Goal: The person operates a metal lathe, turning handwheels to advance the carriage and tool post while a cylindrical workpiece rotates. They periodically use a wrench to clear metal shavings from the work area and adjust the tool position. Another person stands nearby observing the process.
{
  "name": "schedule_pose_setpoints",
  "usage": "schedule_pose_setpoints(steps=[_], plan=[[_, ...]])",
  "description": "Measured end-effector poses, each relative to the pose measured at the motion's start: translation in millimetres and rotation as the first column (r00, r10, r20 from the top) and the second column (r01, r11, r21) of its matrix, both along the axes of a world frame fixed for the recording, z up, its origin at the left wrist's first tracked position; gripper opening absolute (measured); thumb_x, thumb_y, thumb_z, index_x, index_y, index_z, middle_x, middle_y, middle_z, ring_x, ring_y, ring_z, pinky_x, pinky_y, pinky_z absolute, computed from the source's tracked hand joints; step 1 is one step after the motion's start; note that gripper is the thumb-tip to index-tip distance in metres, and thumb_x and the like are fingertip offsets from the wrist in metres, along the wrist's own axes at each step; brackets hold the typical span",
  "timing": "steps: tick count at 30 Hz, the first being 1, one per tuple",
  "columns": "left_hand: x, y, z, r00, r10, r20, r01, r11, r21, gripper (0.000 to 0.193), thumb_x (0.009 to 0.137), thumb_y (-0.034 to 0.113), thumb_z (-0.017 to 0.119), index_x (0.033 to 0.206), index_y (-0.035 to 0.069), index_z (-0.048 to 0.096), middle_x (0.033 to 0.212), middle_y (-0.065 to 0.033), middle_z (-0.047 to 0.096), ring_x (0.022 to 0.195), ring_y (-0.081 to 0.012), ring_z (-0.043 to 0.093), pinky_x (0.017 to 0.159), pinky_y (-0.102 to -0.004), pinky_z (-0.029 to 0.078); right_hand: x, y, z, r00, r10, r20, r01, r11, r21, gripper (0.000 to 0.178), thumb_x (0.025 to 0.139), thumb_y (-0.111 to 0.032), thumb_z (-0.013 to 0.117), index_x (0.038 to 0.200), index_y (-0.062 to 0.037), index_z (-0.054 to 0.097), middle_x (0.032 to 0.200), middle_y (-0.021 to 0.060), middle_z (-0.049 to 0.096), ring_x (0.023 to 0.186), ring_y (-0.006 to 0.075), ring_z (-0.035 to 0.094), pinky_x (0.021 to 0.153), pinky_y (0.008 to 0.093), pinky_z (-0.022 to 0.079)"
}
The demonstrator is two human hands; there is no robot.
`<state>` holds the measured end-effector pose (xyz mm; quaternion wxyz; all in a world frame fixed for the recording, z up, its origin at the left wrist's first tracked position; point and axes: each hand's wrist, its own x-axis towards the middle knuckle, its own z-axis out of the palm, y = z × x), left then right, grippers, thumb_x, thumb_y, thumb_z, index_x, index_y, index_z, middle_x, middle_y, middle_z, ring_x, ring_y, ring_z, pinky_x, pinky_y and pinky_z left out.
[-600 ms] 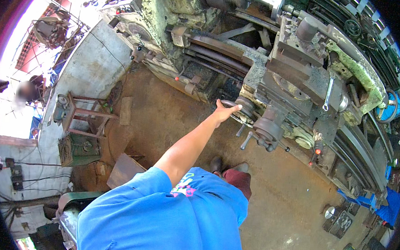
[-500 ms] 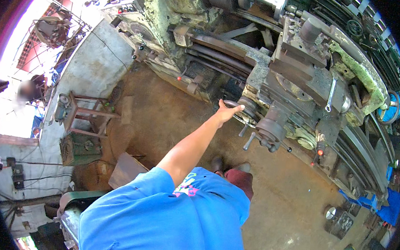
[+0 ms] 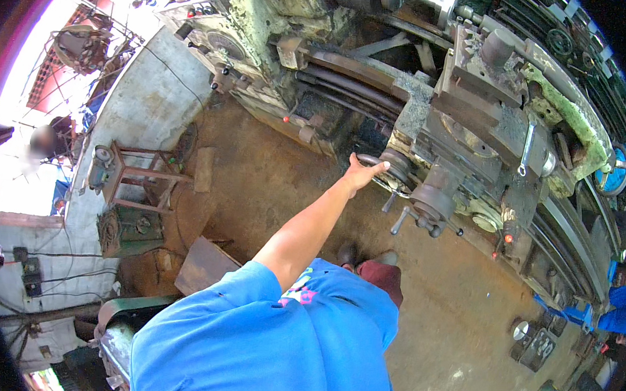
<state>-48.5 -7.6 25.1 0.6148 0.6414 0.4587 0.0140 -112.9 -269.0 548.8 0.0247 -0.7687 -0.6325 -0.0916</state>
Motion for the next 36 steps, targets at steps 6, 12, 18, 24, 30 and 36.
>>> schedule_pose_setpoints(steps=[6, 12, 18, 24, 30, 36], plan=[[-148, 44, 1, 0.965, -0.093, -0.245, 0.205, 0.852, 0.481, 0.087, 0.078, 0.054, 0.075, 0.14, 0.001, 0.045, 0.126, -0.0226, 0.062, 0.118, -0.0361, 0.061, 0.097, -0.0434, 0.049, 138, -31, -161, 0.423, -0.726, -0.542, 0.876, 0.48, 0.042, 0.038, 0.088, -0.033, 0.07, 0.092, 0.0034, 0.062, 0.067, 0.0102, 0.057, 0.062, 0.0203, 0.056, 0.059, 0.0381, 0.046], [-534, 38, -106, 0.437, -0.346, -0.83, 0.564, 0.825, -0.047, 0.07, 0.086, 0.048, 0.067, 0.135, 0.001, 0.052, 0.131, -0.0223, 0.06, 0.123, -0.0345, 0.057, 0.104, -0.044, 0.044, 232, -104, -455, 0.163, -0.899, -0.405, 0.985, 0.174, 0.011, 0.054, 0.096, -0.046, 0.054, 0.115, 0.0039, 0.045, 0.085, 0.0346, 0.065, 0.08, 0.0526, 0.065, 0.071, 0.0586, 0.052], [-609, -27, -142, 0.311, -0.643, -0.7, 0.579, 0.712, -0.397, 0.061, 0.087, 0.048, 0.064, 0.131, 0.006, 0.059, 0.126, -0.0199, 0.064, 0.123, -0.0363, 0.056, 0.104, -0.0442, 0.043, 211, -73, -422, 0.149, -0.877, -0.458, 0.986, 0.164, 0.006, 0.042, 0.096, -0.028, 0.054, 0.113, 0.0085, 0.042, 0.085, 0.0335, 0.066, 0.083, 0.0517, 0.065, 0.075, 0.0584, 0.052], [-401, 11, -151, -0.324, -0.85, -0.416, 0.906, -0.153, -0.394, 0.055, 0.088, 0.049, 0.053, 0.123, 0.007, 0.065, 0.125, -0.0179, 0.065, 0.116, -0.0385, 0.06, 0.096, -0.0443, 0.049, 226, -115, -421, 0.323, -0.817, -0.478, 0.901, 0.42, -0.109, 0.036, 0.092, -0.025, 0.063, 0.107, 0.0039, 0.048, 0.083, 0.0326, 0.065, 0.085, 0.0504, 0.064, 0.072, 0.0579, 0.05], [-194, -40, -143, 0.46, -0.843, -0.28, 0.888, 0.444, 0.12, 0.059, 0.089, 0.044, 0.061, 0.129, 0.001, 0.056, 0.12, -0.0217, 0.065, 0.113, -0.0392, 0.061, 0.097, -0.0468, 0.049, 240, -132, -430, 0.472, -0.713, -0.519, 0.827, 0.562, -0.021, 0.036, 0.093, -0.025, 0.062, 0.116, -0.0044, 0.043, 0.098, 0.0298, 0.065, 0.094, 0.051, 0.062, 0.075, 0.0549, 0.049], [-173, -37, -95, 0.576, -0.726, -0.375, 0.807, 0.578, 0.123, 0.054, 0.086, 0.039, 0.063, 0.129, 0.006, 0.058, 0.115, -0.0221, 0.067, 0.111, -0.0384, 0.062, 0.097, -0.0462, 0.05, 240, -123, -445, 0.612, -0.609, -0.505, 0.775, 0.589, 0.228, 0.029, 0.094, -0.014, 0.059, 0.117, 0.0015, 0.052, 0.108, 0.0292, 0.062, 0.1, 0.0471, 0.06, 0.086, 0.0512, 0.046]])
